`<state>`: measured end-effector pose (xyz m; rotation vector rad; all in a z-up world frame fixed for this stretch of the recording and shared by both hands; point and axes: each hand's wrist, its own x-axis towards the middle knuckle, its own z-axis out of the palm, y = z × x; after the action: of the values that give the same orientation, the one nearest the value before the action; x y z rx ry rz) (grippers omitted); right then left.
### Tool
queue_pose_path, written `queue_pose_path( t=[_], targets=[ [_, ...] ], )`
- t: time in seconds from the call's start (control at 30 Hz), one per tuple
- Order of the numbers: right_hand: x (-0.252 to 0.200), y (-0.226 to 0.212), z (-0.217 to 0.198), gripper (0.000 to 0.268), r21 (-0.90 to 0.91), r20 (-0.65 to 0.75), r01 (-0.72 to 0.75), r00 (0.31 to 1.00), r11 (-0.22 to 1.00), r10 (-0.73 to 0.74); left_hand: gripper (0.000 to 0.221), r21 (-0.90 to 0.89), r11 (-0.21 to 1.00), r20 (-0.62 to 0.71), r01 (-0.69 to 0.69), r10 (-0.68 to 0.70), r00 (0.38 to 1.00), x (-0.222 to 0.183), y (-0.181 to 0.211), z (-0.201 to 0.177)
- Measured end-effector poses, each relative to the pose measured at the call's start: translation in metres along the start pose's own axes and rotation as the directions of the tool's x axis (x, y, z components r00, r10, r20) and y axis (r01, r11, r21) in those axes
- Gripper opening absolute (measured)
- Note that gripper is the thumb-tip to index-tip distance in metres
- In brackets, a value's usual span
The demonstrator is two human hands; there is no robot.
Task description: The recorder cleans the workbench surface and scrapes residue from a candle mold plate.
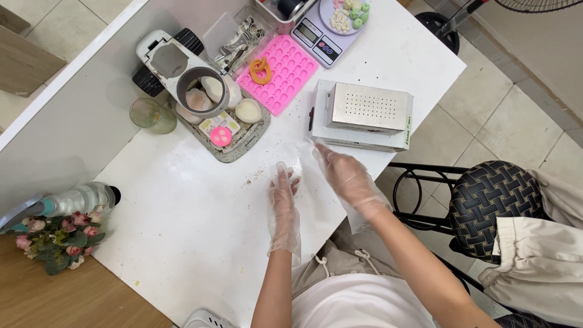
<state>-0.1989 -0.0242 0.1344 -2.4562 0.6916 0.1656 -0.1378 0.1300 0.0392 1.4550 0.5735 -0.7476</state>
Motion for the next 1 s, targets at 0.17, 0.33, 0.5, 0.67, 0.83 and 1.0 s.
queue_pose_path(
  t=[0.17, 0.33, 0.5, 0.67, 0.83, 1.0],
  targets=[
    [0.006, -0.022, -0.11, 0.044, 0.121, 0.043, -0.1, 0.995, 0.988, 0.095, 0.096, 0.005, 0.998, 0.071, -0.061, 0.06, 0.996, -0.015, 0.016, -0.001],
    [0.051, 0.053, -0.155, 0.04, -0.184, 0.122, -0.049, 0.99, 0.982, 0.072, 0.095, 0.052, 0.995, 0.109, -0.081, 0.075, 0.991, -0.051, 0.059, 0.002],
    [0.109, 0.07, -0.2, 0.039, -0.318, 0.272, 0.14, 0.961, 0.938, -0.051, 0.086, -0.002, 0.994, 0.082, -0.111, 0.111, 0.99, -0.026, 0.037, -0.005],
    [0.195, 0.062, -0.214, 0.039, -0.314, 0.397, 0.383, 0.884, 0.869, -0.246, 0.079, 0.0, 0.99, -0.002, -0.139, 0.139, 0.99, -0.019, 0.071, 0.023],
    [0.281, 0.079, -0.171, 0.034, -0.258, 0.556, 0.71, 0.664, 0.655, -0.5, 0.073, -0.102, 0.952, 0.016, -0.288, 0.291, 0.957, 0.099, 0.037, 0.078],
    [0.303, 0.081, -0.148, 0.029, -0.189, 0.719, 0.769, 0.532, 0.611, -0.447, 0.067, 0.03, 0.935, 0.169, -0.353, 0.343, 0.924, 0.167, 0.041, 0.143]
  ],
)
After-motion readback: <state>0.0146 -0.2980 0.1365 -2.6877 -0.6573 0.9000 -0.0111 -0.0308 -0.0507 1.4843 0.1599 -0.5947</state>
